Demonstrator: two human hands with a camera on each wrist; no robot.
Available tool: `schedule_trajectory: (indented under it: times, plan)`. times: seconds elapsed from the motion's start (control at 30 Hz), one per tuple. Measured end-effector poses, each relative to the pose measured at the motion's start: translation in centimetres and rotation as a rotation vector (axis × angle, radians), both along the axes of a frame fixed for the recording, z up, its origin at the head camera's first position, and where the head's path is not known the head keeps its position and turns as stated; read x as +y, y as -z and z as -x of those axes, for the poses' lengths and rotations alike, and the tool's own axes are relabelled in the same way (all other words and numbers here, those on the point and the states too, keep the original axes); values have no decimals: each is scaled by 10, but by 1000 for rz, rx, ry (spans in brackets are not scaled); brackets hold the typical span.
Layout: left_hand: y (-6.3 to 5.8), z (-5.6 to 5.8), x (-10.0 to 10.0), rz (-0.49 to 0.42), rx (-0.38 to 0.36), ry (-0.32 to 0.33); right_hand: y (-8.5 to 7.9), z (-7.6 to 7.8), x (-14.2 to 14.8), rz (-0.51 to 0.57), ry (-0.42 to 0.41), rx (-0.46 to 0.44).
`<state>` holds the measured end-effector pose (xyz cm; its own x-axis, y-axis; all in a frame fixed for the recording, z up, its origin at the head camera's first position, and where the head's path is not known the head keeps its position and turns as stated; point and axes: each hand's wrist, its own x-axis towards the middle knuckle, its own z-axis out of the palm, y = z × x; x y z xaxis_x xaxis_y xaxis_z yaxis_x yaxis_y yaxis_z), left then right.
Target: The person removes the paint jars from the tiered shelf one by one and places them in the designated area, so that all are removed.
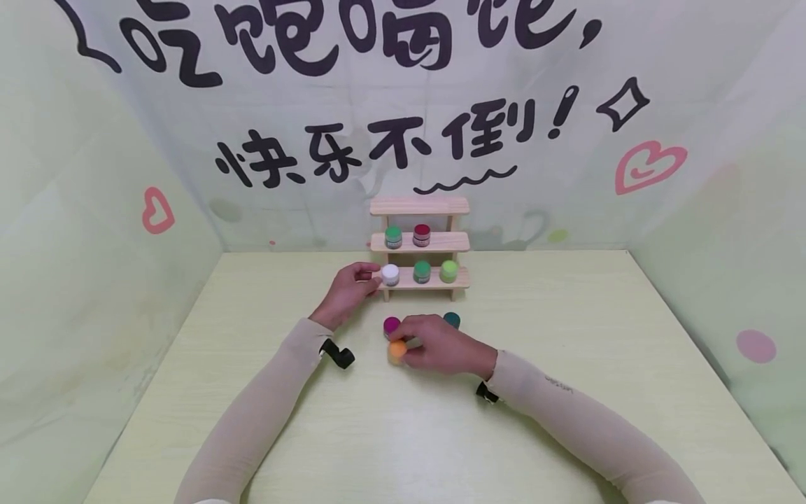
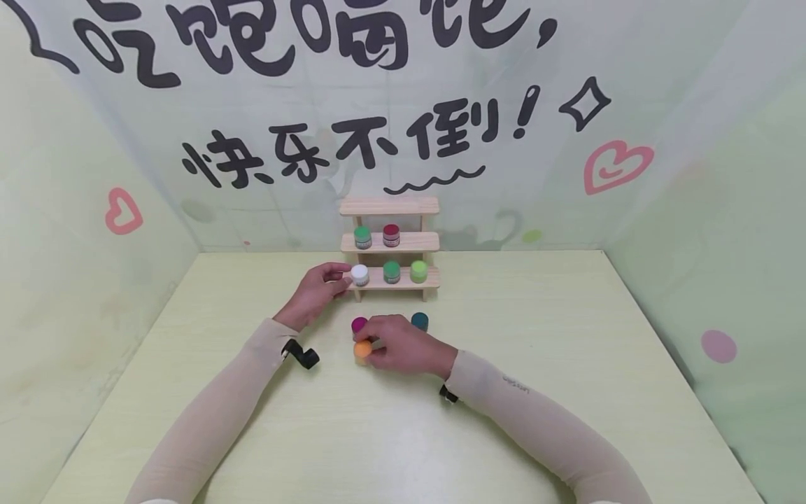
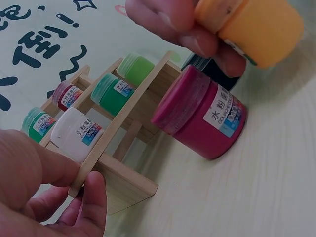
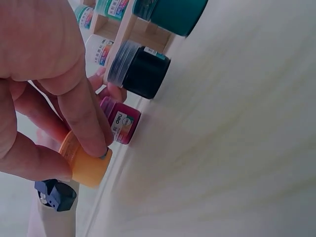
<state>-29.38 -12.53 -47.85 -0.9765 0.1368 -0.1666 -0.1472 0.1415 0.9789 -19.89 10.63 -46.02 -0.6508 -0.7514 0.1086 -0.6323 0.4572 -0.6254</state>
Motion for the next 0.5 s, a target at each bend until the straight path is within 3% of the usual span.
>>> schedule_trajectory:
  times: [0.27, 0.5]
  plan:
    - [-1, -1, -1, 13, -19, 6, -1, -4, -7, -52, -32, -32]
    - [0, -1, -3, 7, -12, 9, -1, -6, -11, -72, -33, 16]
